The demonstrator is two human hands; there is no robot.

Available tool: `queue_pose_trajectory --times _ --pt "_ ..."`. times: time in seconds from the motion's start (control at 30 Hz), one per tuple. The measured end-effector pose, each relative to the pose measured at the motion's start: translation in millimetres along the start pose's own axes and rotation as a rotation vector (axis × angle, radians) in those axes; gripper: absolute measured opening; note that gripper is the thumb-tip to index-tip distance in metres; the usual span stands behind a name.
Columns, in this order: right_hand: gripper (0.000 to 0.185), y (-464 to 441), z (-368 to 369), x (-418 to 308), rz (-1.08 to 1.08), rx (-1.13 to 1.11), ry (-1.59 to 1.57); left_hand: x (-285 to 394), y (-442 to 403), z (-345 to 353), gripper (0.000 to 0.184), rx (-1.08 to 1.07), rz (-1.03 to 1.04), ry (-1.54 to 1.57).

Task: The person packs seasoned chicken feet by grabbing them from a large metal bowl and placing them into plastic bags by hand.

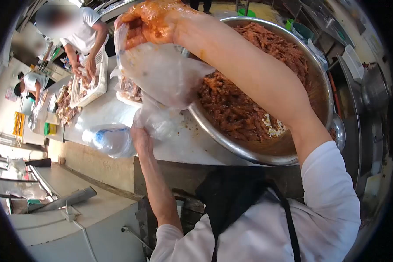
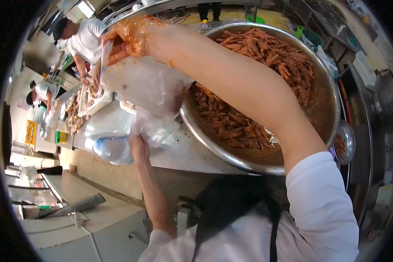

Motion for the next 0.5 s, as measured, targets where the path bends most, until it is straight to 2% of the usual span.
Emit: queue_pose_trajectory --times 0.07,0.17,0.2,0.3,0.33,0.47,0.5 --pt "0.021 4.6 12.5 18.3 0.033 -0.138 0.01 3.5 16.9 19.8 0.045 -0.148 -0.24 0.359" --pt "0.024 29.5 35.3 42.8 -0.016 -0.282 0.116 2.2 20.9 44.9 0.052 -0.272 -0.395 0.432" --pt "0.026 40.8 42.3 48.8 0.02 -0.255 0.148 4.0 27.8 55.5 0.053 -0.289 -0.428 0.433" --pt "0.029 59.7 49.5 62.1 0.106 -0.194 0.248 -14.2 28.9 40.2 0.052 -0.615 -0.496 0.775" --pt "0.029 61.9 45.8 71.6 0.129 -0.187 0.276 -18.7 37.8 36.4 0.048 -0.182 -0.515 0.643" --pt "0.027 71.3 36.2 95.0 0.256 -0.093 0.385 -48.4 39.0 4.9 0.039 0.05 -0.511 0.702" --pt "0.026 74.4 36.3 97.8 0.284 -0.067 0.416 -52.3 39.2 -1.7 0.039 0.049 -0.51 0.726"
Point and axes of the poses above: each hand's wrist, its own y-axis away from the middle knuckle, its own z-axis out of the palm, x = y × z, the point moved 2 cm from there along -y, towards the middle knuckle, and after that the axes turned 15 degrees about y, right-handed, at the moved point
